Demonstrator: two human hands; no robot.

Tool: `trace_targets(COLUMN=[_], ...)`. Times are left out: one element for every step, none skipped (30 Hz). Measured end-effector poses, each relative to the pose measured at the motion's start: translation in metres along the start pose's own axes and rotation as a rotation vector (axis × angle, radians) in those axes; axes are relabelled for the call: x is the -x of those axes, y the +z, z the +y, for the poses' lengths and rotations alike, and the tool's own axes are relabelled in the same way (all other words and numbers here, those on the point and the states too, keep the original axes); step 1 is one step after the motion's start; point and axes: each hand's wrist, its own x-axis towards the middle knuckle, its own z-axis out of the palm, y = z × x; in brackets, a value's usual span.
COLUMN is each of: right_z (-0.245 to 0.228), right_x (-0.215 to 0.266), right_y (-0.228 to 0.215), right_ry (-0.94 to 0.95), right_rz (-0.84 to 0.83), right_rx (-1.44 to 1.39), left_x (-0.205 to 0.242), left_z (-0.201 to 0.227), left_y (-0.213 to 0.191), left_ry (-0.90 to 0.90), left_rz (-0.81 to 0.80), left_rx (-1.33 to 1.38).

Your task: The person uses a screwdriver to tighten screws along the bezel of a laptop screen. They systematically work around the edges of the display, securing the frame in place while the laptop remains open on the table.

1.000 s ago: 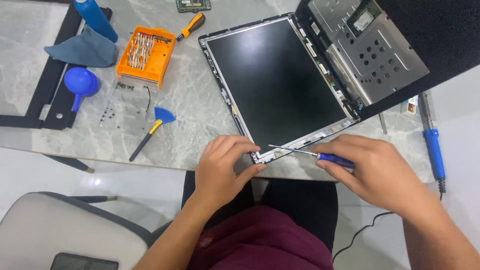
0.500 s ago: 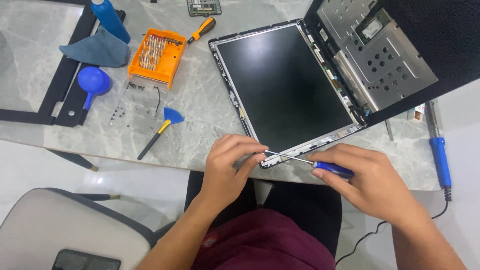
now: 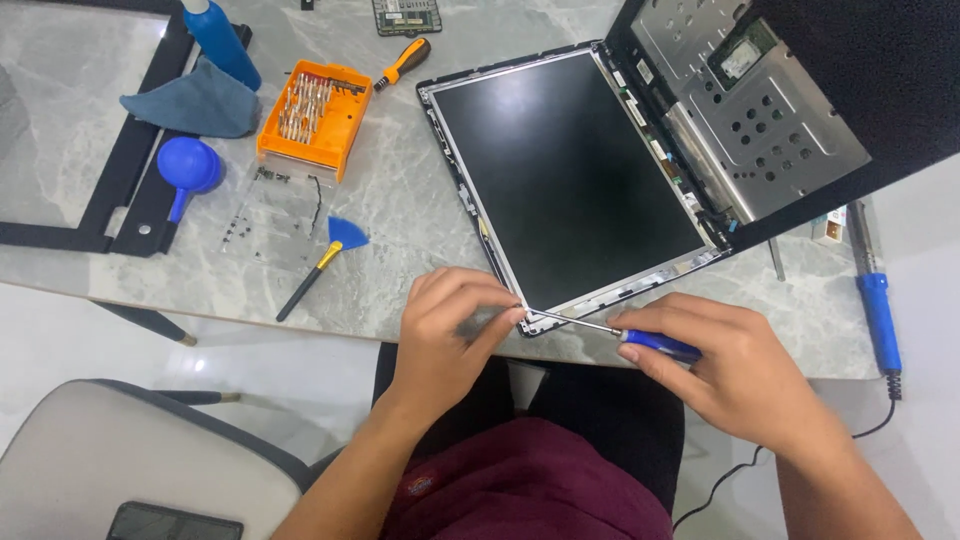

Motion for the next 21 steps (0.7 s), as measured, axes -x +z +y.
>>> trace_targets(right_z=[0.0005, 0.0010, 0.0016, 0.0023, 0.0030, 0.0027, 0.0023, 0.0019, 0.0022, 0.0025, 0.0027, 0.0028, 0.0028, 0.0028, 0.0041, 0.0054, 0.0067, 0.0065, 0.0063, 0.0061, 0.0058], right_x=[0.0006, 0.0013, 0.0019, 0.0025, 0.0031, 0.0032, 0.0034, 0.0036, 0.0040, 0.0044, 0.0049, 0.0051, 0.0053, 0.0055, 0.0062, 0.0069, 0.0076, 0.0078, 0.0079, 0.0081, 0.0082], right_y=[0.0004, 0.0008, 0.0012, 0.0015, 0.0019, 0.0020, 0.0021, 0.0022, 0.0020, 0.0019, 0.0018, 0.0019, 0.0019, 0.0020, 0.0027, 0.0034, 0.0042, 0.0041, 0.0042, 0.0042, 0.0040], right_ry=[0.003, 0.006, 0.008, 0.023, 0.038, 0.040, 0.031, 0.022, 0.024, 0.031, 0.038, 0.039, 0.029, 0.019, 0.020, 0.033, 0.045, 0.046, 0.045, 0.043, 0.044], right_rz=[0.000, 0.000, 0.001, -0.009, -0.020, -0.019, -0.021, -0.023, -0.021, -0.027, -0.033, -0.031, -0.021, -0.011, -0.009, -0.025, -0.042, -0.041, -0.040, -0.039, -0.036], right_rx=[0.007, 0.014, 0.014, 0.014, 0.013, 0.013, 0.007, 0.000, 0.000, 0.004, 0.008, 0.007, 0.001, -0.006, -0.006, -0.007, -0.009, -0.009, -0.014, -0.018, -0.018], left_x=[-0.0001, -0.0002, -0.0002, -0.0003, -0.0004, -0.0003, 0.0000, 0.0002, 0.0002, 0.0002, 0.0003, 0.0006, 0.0007, 0.0008, 0.0009, 0.0011, 0.0014, 0.0012, 0.0011, 0.0010, 0.0007], left_z=[-0.0004, -0.0007, -0.0010, -0.0012, -0.0015, -0.0016, -0.0016, -0.0015, -0.0018, -0.0021, -0.0023, -0.0022, -0.0020, -0.0019, -0.0017, -0.0015, -0.0012, -0.0009, -0.0006, -0.0002, 0.0003], left_y=[0.0002, 0.0004, 0.0003, 0.0002, 0.0001, 0.0001, 0.0001, 0.0001, 0.0000, 0.0000, 0.0000, -0.0001, -0.0002, -0.0003, -0.0001, 0.0001, 0.0002, -0.0001, -0.0004, -0.0007, -0.0010], left_ry=[0.019, 0.037, 0.038, 0.065, 0.092, 0.093, 0.102, 0.112, 0.113, 0.117, 0.121, 0.122, 0.119, 0.116, 0.117, 0.123, 0.128, 0.129, 0.130, 0.131, 0.133], left_rz=[0.002, 0.003, 0.001, -0.012, -0.025, -0.027, -0.041, -0.054, -0.056, -0.059, -0.062, -0.063, -0.064, -0.065, -0.066, -0.065, -0.064, -0.066, -0.071, -0.076, -0.078], left_rx=[-0.007, -0.014, -0.013, -0.042, -0.071, -0.070, -0.088, -0.105, -0.105, -0.107, -0.108, -0.108, -0.103, -0.099, -0.098, -0.103, -0.109, -0.109, -0.109, -0.109, -0.108])
